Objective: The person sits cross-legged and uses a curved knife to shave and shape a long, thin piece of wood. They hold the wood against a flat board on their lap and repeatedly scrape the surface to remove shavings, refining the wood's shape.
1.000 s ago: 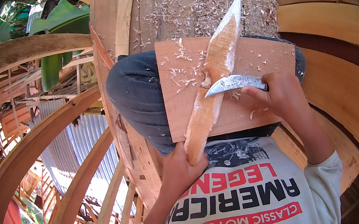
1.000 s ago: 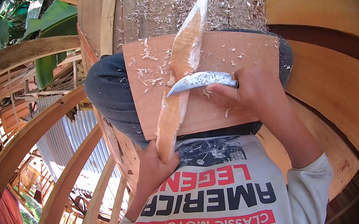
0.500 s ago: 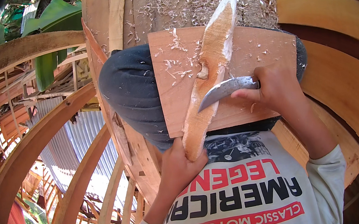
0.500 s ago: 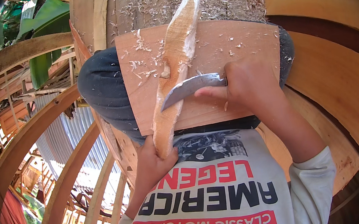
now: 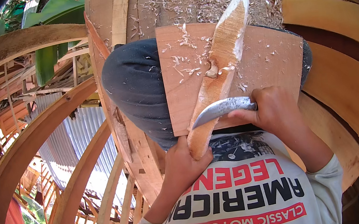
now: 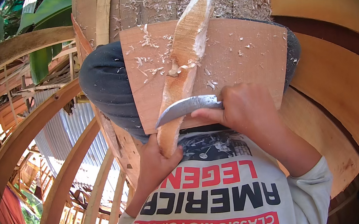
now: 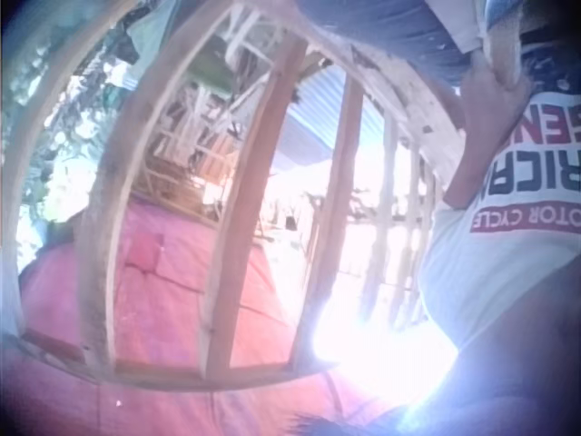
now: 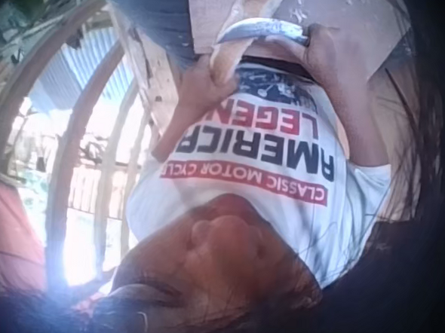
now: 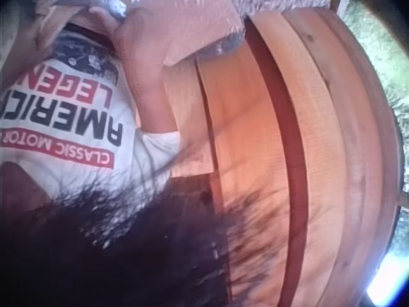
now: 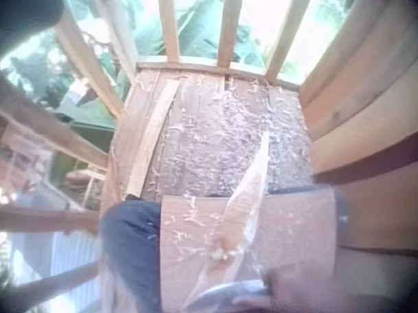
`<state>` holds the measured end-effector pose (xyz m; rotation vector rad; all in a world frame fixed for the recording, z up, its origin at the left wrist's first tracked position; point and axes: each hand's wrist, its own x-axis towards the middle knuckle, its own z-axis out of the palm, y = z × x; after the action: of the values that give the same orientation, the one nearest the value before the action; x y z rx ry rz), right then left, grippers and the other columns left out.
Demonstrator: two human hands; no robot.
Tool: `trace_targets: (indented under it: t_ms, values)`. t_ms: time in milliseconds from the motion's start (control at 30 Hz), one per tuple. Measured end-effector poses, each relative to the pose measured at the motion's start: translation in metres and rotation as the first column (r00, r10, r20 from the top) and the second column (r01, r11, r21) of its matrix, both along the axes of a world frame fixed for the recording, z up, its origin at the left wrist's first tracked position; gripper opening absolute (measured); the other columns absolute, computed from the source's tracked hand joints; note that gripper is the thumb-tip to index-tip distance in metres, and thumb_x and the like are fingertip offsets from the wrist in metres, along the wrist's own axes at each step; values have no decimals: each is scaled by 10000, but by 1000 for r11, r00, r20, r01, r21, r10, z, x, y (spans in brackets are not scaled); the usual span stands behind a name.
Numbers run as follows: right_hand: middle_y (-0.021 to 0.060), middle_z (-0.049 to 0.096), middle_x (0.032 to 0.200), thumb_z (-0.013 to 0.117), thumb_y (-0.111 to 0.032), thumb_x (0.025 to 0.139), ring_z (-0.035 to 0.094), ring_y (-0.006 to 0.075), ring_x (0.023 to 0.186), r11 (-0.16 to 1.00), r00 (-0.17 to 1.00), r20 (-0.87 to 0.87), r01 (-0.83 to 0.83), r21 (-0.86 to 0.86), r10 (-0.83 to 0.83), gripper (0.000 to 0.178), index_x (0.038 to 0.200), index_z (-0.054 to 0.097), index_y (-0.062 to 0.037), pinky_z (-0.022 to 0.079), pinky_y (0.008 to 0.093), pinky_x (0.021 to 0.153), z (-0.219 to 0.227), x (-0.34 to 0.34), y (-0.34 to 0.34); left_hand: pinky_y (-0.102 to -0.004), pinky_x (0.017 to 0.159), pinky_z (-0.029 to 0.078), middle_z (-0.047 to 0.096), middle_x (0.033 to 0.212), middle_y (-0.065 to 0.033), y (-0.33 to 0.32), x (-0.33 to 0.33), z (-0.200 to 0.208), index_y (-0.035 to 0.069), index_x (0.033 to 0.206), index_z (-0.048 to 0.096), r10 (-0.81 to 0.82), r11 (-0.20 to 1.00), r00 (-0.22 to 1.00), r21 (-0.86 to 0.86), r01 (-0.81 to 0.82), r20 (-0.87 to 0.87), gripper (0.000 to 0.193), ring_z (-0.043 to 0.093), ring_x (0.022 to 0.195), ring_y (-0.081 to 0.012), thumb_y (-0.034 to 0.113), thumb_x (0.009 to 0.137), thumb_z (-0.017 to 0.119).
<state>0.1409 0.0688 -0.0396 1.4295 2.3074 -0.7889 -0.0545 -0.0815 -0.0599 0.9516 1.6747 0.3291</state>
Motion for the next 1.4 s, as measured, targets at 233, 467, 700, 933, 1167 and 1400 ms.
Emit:
trace_targets:
  t_ms: [233, 467, 700, 933, 1167, 1400]
  values:
    - [194, 541, 525, 663, -592, 724, 584, 362, 526, 987, 989, 91, 103, 120, -114, 622, 638, 637, 24, 461, 411, 517, -1, 9, 45, -423, 613, 512, 619, 733, -274, -1, 2, -3, -74, 1062, 515, -11, 1000, 1000, -26, 11, -5, 557, 644, 690, -410, 321, 720, 706]
    - [199, 541, 494, 586, -668, 742, 585, 349, 474, 983, 999, 36, 19, 181, -26, 704, 569, 623, 14, 468, 409, 474, -8, 8, 24, -431, 626, 509, 618, 725, -267, 0, -1, -1, -62, 1027, 527, -20, 1000, 999, -8, 19, -35, 532, 642, 701, -407, 323, 711, 713]
    - [195, 559, 550, 665, -580, 727, 593, 357, 517, 990, 993, -60, -98, 102, 104, 603, 609, 601, 8, 469, 401, 491, -3, 5, 3, -429, 615, 501, 611, 714, -265, 1, -1, -2, -58, 898, 538, -52, 999, 997, -14, 51, -61, 472, 638, 685, -403, 328, 702, 726]
    - [185, 546, 505, 621, -621, 744, 581, 346, 475, 975, 990, -138, 16, 222, 16, 634, 601, 614, -4, 461, 409, 461, -9, 15, 4, -410, 596, 495, 602, 686, -254, -2, 3, -2, -67, 864, 532, -17, 999, 1000, 27, 17, -15, 484, 631, 644, -387, 339, 696, 735]
    - [216, 573, 585, 633, -494, 811, 609, 337, 553, 945, 935, -150, 327, 7, -323, 511, 679, 643, -1, 460, 400, 501, -3, 15, 14, -338, 650, 476, 621, 761, -183, 5, 3, 4, -70, 972, 547, 45, 993, 999, -112, -44, 13, 430, 614, 697, -234, 199, 693, 733]
    - [-1, 519, 556, 598, -183, 894, 500, 67, 441, 349, 649, -139, 207, -914, -748, 167, 924, 580, -20, 362, 234, 399, 11, 35, 15, -344, 644, 475, 624, 748, -171, 4, 0, 5, -67, 948, 560, 37, 994, 999, -101, -35, 15, 408, 615, 691, -225, 184, 678, 736]
